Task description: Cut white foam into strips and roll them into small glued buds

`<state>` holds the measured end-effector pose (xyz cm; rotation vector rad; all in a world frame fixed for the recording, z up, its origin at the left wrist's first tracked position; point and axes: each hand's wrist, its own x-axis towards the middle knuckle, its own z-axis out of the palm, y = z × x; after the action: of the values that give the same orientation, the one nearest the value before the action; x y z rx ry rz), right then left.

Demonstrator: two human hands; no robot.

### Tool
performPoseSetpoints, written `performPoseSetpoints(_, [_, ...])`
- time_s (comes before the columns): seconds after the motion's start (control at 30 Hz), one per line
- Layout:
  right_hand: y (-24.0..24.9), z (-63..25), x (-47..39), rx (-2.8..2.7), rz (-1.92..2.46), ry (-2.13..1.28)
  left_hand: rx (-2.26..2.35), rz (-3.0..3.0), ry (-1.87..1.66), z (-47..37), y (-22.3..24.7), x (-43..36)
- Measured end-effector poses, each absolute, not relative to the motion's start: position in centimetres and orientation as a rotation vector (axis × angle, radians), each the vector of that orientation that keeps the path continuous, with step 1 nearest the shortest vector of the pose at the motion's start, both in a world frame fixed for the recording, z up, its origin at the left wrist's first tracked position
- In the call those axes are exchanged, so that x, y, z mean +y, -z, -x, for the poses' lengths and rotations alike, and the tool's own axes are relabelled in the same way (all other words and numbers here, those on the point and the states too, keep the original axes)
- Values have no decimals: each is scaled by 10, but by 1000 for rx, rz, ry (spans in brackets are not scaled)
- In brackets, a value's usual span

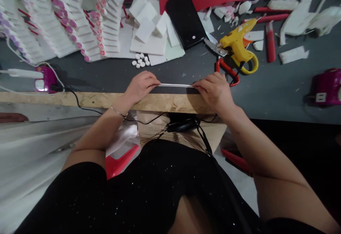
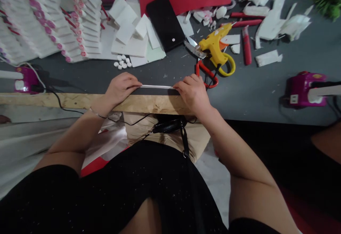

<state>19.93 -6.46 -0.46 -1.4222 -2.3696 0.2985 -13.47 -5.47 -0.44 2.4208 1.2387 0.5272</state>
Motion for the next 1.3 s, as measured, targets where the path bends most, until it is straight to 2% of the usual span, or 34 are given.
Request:
performPoseSetpoints(0.23, [-3, -204, -67, -2497, 1339, -282, 1103, -2669, -372, 140, -6, -53])
performPoseSetpoints(0.37, [-11, -203, -52, -2470, 1272, -321, 1050, -2752, -412, 140, -6, -58])
performPoseSetpoints(0.5, [-6, -184, 14, -2289, 1416, -257, 1134, -2750, -532, 137, 4, -64])
performPoseSetpoints(0.63, [26, -147, 100, -2111, 1599, -126, 1214, -2768, -546, 134, 8, -68])
performPoseSetpoints(0.8, [54, -115, 154, -2097, 1840, -214, 1219, -2888, -535, 135, 6, -69])
performPoseSetpoints(0.97, [54, -108, 155, -2050, 1889, -239, 1193, -2860, -571, 134, 8, -69])
performPoseSetpoints(1.1, [54, -113, 146, -2022, 1756, -251, 1173, -2897, -645, 133, 10, -69])
performPoseSetpoints(1.3, [26, -121, 120, -2040, 1662, -157, 1193, -2895, -627, 133, 11, -69])
